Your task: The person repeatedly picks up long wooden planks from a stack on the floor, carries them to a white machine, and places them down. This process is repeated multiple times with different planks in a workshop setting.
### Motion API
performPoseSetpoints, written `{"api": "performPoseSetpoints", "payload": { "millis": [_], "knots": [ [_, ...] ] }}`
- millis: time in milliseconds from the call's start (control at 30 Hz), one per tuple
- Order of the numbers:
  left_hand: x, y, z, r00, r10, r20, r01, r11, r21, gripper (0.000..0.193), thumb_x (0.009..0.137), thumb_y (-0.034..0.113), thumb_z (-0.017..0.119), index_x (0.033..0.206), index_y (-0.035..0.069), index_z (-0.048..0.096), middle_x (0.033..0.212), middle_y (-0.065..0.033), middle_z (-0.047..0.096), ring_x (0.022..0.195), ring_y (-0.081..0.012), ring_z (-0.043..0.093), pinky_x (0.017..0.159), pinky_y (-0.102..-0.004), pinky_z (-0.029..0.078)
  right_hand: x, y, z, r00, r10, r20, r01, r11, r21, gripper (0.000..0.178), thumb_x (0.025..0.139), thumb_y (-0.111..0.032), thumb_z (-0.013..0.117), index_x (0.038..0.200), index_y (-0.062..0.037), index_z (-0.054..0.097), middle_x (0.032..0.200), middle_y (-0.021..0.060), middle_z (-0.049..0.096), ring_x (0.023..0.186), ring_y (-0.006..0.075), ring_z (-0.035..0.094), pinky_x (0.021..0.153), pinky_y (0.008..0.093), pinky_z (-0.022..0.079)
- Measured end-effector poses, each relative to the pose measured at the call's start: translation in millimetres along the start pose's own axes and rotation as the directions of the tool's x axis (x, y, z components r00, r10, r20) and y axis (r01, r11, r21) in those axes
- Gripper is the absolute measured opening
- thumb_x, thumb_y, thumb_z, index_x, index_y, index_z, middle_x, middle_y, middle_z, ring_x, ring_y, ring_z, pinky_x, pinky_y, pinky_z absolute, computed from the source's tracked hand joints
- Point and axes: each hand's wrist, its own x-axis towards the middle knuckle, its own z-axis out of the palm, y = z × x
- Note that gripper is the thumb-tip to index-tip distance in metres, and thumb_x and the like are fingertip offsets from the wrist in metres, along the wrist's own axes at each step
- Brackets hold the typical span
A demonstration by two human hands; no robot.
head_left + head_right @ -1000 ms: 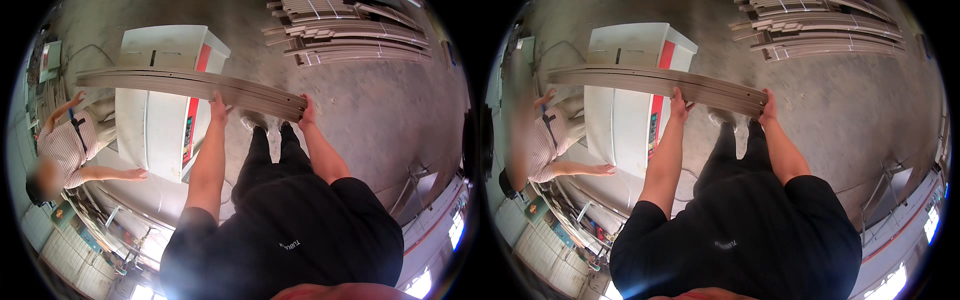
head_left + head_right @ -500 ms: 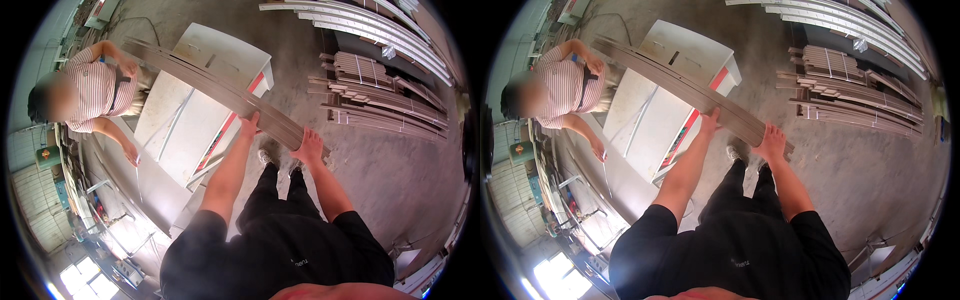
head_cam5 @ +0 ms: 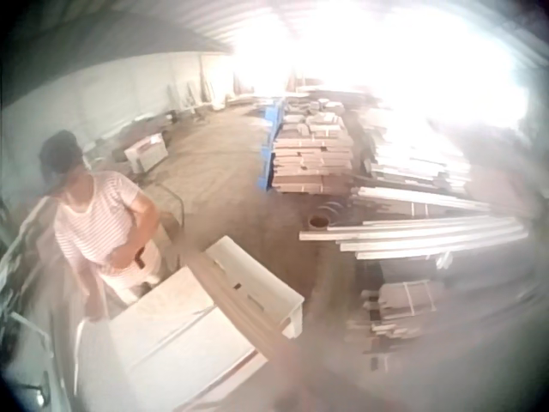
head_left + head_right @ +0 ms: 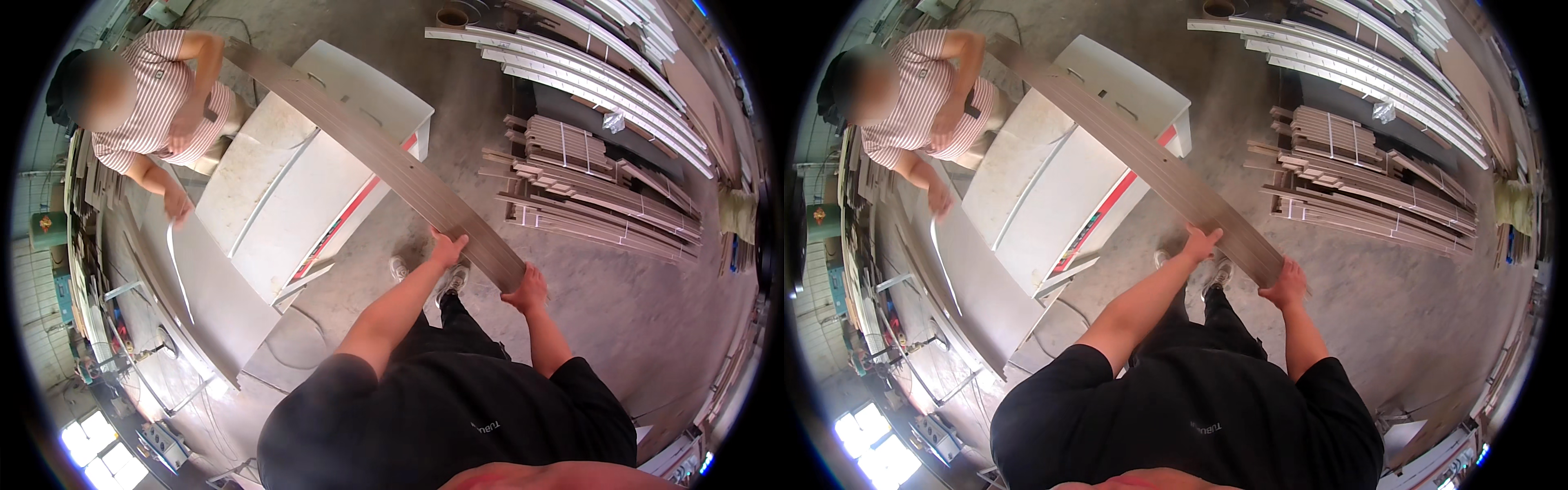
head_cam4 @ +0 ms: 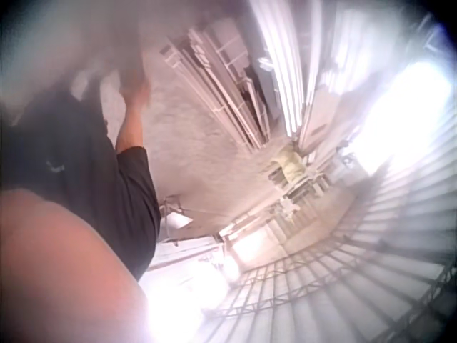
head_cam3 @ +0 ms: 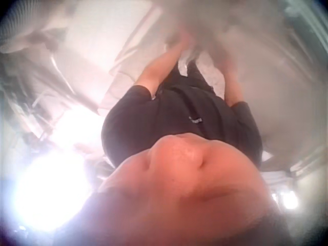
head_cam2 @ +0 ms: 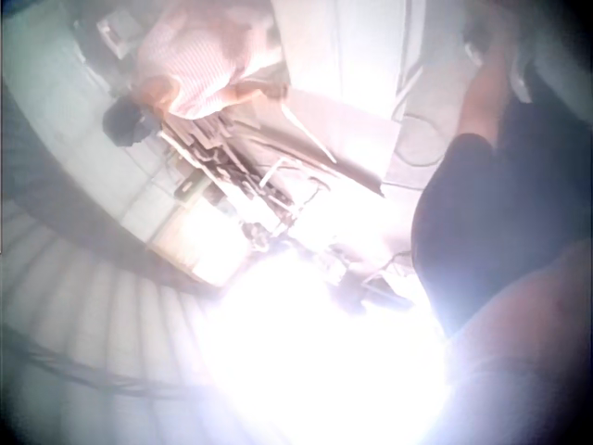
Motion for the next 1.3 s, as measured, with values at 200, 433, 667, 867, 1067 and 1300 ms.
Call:
{"api": "performPoseSetpoints", "payload": {
  "millis": [200, 433, 667, 867, 1067, 1300],
  "knots": [
    [45, -128, 60, 0.971, 0.231, 0.064, -0.238, 0.892, 0.385, 0.125, 0.095, 0.034, 0.073, 0.146, -0.012, -0.031, 0.156, -0.0312, 0.038, 0.141, -0.0357, 0.047, 0.120, -0.0374, 0.033, -26, 62, 0, 0.999, 0.008, 0.036, -0.006, 0.997, -0.071, 0.119, 0.049, -0.042, 0.094, 0.146, -0.0035, 0.036, 0.137, 0.0183, 0.055, 0.127, 0.0375, 0.053, 0.111, 0.0451, 0.044],
    [-15, -61, 83, 0.980, -0.107, 0.165, 0.096, 0.993, 0.076, 0.126, 0.094, 0.033, 0.073, 0.146, -0.009, -0.034, 0.149, -0.0288, 0.048, 0.133, -0.0343, 0.055, 0.112, -0.0404, 0.042, -47, 106, 11, 0.997, 0.051, 0.053, -0.048, 0.997, -0.060, 0.120, 0.050, -0.045, 0.094, 0.146, -0.0056, 0.035, 0.138, 0.0164, 0.054, 0.126, 0.0369, 0.054, 0.107, 0.0467, 0.046],
    [-4, -84, 49, 0.985, 0.166, 0.042, -0.169, 0.906, 0.387, 0.089, 0.091, 0.037, 0.072, 0.152, -0.008, 0.026, 0.128, -0.0250, 0.066, 0.102, -0.0343, 0.071, 0.093, -0.0425, 0.054, -37, 83, -10, 0.996, 0.007, 0.090, 0.006, 0.990, -0.143, 0.120, 0.053, -0.049, 0.093, 0.149, -0.0074, 0.033, 0.140, 0.0145, 0.053, 0.126, 0.0351, 0.056, 0.106, 0.0470, 0.047],
    [-102, -50, -8, 0.978, 0.117, 0.171, -0.196, 0.792, 0.579, 0.057, 0.092, 0.039, 0.066, 0.138, 0.006, 0.057, 0.115, -0.0203, 0.072, 0.114, -0.0362, 0.068, 0.099, -0.0435, 0.052, -49, 97, 0, 0.993, 0.076, 0.091, -0.063, 0.988, -0.143, 0.120, 0.053, -0.049, 0.093, 0.149, -0.0078, 0.034, 0.139, 0.0143, 0.054, 0.124, 0.0338, 0.058, 0.105, 0.0444, 0.049],
    [-167, -235, -171, 0.884, 0.329, 0.332, -0.327, -0.072, 0.942, 0.023, 0.089, 0.022, 0.068, 0.111, 0.015, 0.073, 0.127, -0.0165, 0.066, 0.117, -0.0360, 0.063, 0.094, -0.0472, 0.054, -52, 93, -11, 0.996, 0.056, 0.073, -0.046, 0.991, -0.128, 0.119, 0.053, -0.048, 0.093, 0.149, -0.0089, 0.035, 0.139, 0.0137, 0.054, 0.122, 0.0344, 0.059, 0.103, 0.0447, 0.051],
    [-320, -332, -224, 0.983, 0.058, -0.172, 0.126, 0.467, 0.875, 0.019, 0.090, 0.027, 0.063, 0.087, 0.009, 0.069, 0.072, -0.0110, 0.066, 0.065, -0.0252, 0.069, 0.059, -0.0403, 0.055, -56, 102, 0, 0.995, 0.074, 0.074, -0.065, 0.991, -0.117, 0.116, 0.054, -0.048, 0.091, 0.149, -0.0104, 0.035, 0.141, 0.0119, 0.052, 0.120, 0.0349, 0.059, 0.101, 0.0457, 0.050]
  ]
}}
